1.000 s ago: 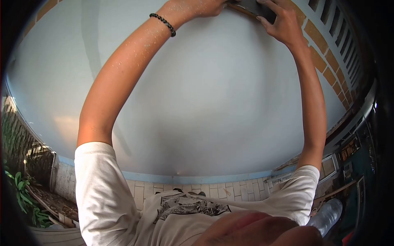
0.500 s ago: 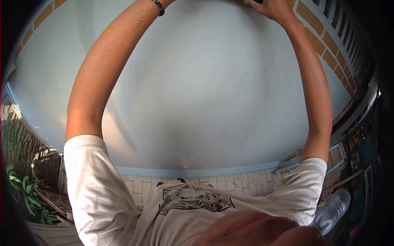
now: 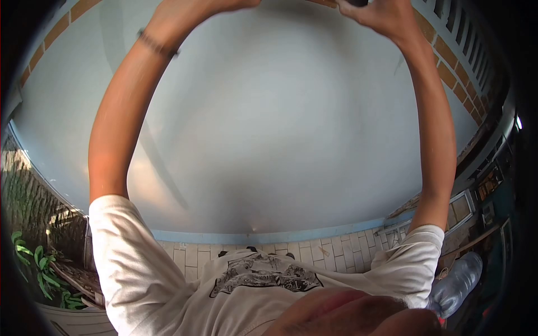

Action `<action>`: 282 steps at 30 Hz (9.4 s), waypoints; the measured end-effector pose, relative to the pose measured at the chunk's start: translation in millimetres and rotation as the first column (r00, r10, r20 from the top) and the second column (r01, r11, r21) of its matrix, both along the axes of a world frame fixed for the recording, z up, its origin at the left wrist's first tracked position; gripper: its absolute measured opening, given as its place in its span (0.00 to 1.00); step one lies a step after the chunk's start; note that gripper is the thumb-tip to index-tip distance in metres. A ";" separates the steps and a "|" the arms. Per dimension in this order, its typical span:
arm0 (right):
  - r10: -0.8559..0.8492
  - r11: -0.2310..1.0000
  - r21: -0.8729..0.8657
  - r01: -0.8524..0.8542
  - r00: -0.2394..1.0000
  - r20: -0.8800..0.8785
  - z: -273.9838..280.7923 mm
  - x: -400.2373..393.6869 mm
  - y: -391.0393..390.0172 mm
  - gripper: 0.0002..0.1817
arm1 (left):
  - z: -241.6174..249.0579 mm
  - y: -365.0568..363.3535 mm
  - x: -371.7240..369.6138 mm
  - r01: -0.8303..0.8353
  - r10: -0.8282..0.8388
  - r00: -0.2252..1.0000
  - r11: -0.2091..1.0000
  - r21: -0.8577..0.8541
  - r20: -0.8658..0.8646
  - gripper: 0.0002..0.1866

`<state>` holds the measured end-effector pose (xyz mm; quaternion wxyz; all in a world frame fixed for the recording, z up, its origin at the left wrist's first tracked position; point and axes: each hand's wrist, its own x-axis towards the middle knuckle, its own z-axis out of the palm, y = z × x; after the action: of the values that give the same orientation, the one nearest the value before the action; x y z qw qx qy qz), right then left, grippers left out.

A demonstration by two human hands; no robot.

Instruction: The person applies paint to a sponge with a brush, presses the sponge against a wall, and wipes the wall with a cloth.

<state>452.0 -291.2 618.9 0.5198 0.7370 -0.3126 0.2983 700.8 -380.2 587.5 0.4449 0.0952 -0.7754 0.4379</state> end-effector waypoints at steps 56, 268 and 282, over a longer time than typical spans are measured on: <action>0.408 0.849 -0.244 0.469 -0.286 0.867 -499.9 -289.2 323.0 0.10 | -554.1 170.0 -462.7 -0.398 0.194 0.729 -0.659 -0.638 -0.656 0.31; -0.333 -0.046 -0.424 -0.904 -0.387 0.860 -437.7 -139.3 12.1 0.16 | -505.3 92.3 -163.6 0.755 0.411 -0.147 -0.541 -0.370 -0.900 0.43; -0.022 0.498 -0.609 -0.618 -0.711 0.703 -443.0 -198.3 47.6 0.21 | -426.0 75.6 -269.2 0.320 0.368 0.202 -0.901 -0.294 -0.908 0.43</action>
<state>253.7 -243.6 175.9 -0.3665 0.2465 -0.2389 0.8648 431.6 -304.6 161.5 -0.3483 0.0188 0.2812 0.8940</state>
